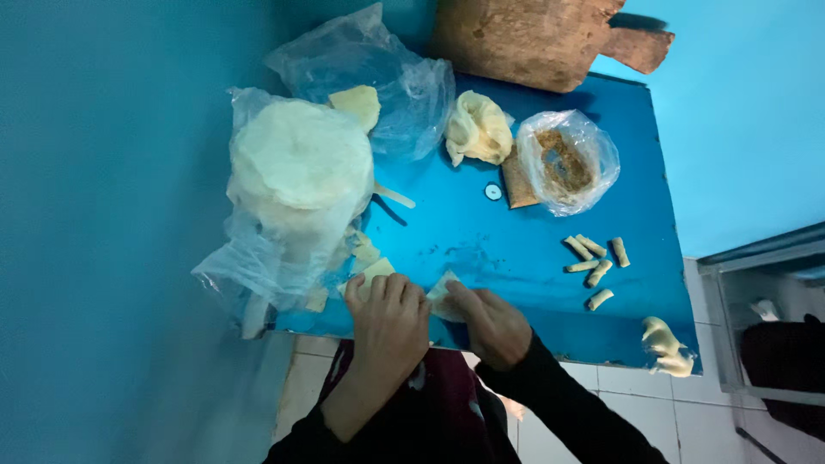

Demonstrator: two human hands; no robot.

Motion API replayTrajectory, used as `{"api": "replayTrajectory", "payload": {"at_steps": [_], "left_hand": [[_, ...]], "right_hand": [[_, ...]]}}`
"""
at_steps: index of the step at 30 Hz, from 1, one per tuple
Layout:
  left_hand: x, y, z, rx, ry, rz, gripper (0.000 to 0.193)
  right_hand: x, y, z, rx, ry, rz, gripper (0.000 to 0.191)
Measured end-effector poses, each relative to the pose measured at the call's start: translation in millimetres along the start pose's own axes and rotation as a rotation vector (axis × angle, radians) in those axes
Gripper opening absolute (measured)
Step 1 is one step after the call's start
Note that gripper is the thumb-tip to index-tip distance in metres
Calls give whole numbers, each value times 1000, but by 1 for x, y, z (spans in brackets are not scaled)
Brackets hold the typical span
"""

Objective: The person takes pieces of dough from a blue table, flattens them by hand, and rolls each piece into a small cylinder, placing the finished rolls on the table. They occasionally reach into a plastic bag of brown filling and gather dough scraps aside while repeating the rolling cycle.

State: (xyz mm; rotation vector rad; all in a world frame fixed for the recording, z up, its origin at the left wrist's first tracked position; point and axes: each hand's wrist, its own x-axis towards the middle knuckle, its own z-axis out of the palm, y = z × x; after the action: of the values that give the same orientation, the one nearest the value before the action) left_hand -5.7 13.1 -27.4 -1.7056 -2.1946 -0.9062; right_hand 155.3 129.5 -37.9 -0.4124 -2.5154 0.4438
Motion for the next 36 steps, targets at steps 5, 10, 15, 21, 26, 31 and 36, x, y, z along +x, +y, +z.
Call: {"api": "replayTrajectory", "payload": {"at_steps": [5,10,15,21,26,31,36], "left_hand": [[-1,1,-1,-14,-13,17,12],[-2,4,1,-60,12,34,14],[-7,5,12,-233,14,30,5],[-19,0,19,-359,-147,-5,32],[-17,-9,25,-284,-115,145,24],[-3,-17,33,-199,-98,294,9],[10,-14,33,-288,-244,119,8]], "right_hand": [[-15,0,-5,-97,55,111,52],[-11,1,-6,-85,-32,287,54],[-3,-3,-10,-85,-98,279,57],[1,-1,-18,246,-72,325,61],[-2,-3,-21,288,-127,252,62],[0,-2,-21,218,-237,188,80],[25,18,-12,265,-267,240,74]]}}
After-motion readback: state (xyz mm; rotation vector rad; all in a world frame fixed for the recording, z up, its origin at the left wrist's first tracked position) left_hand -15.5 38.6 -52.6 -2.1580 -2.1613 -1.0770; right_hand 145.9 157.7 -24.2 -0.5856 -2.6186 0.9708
